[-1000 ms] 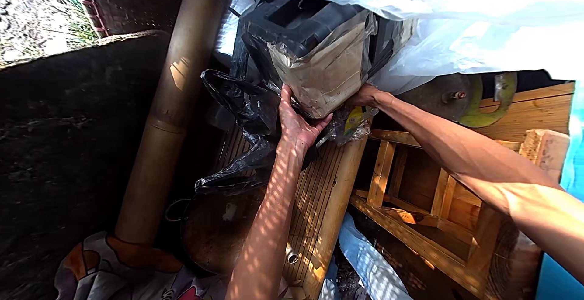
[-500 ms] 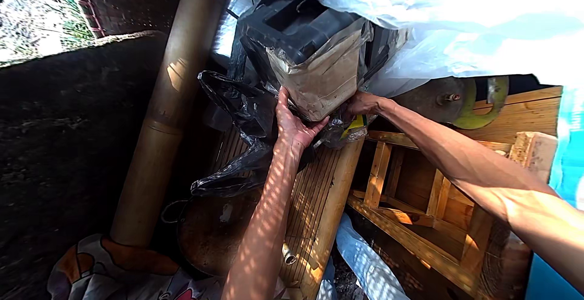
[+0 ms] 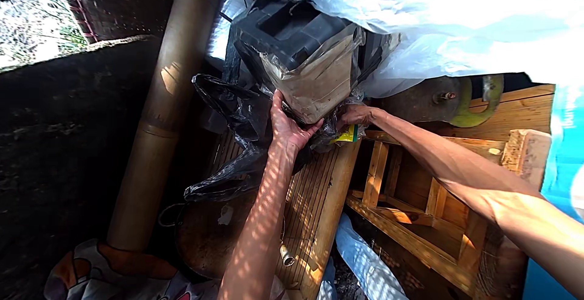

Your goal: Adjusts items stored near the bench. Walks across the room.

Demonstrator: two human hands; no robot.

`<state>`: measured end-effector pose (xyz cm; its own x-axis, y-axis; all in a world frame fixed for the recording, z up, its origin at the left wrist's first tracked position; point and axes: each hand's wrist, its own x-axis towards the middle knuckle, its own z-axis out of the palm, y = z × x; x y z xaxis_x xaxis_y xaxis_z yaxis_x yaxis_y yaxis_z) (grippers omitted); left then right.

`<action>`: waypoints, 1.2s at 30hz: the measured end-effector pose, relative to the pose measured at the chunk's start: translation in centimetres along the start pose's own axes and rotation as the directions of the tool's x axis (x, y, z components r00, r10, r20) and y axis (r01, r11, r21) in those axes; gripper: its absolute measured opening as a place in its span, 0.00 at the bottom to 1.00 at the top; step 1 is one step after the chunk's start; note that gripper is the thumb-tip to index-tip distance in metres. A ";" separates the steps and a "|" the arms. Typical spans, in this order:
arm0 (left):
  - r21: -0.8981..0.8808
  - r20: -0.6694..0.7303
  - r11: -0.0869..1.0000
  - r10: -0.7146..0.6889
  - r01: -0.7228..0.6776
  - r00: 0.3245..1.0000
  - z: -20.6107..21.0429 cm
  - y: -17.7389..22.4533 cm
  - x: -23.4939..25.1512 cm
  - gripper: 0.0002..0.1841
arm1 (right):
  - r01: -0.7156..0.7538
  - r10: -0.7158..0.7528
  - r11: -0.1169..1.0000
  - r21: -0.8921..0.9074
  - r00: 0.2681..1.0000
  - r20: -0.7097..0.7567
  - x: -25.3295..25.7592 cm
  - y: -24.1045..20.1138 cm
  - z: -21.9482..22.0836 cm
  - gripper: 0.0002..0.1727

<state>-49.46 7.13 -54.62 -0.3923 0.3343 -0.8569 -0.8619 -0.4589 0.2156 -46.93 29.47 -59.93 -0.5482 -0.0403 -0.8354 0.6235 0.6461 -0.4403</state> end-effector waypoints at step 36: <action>-0.024 0.115 0.998 0.057 -0.055 0.992 -9.8 -12.2 -18.7 0.26 | 0.451 -0.054 0.782 0.429 0.735 -0.675 -18.7 -7.1 13.4 0.24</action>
<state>-28.42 -1.59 -45.84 -0.4751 0.4001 -0.7837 -0.8313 -0.4960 0.2508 -33.68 15.43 -45.57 -0.8132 0.4505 -0.3685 0.4797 0.1602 -0.8627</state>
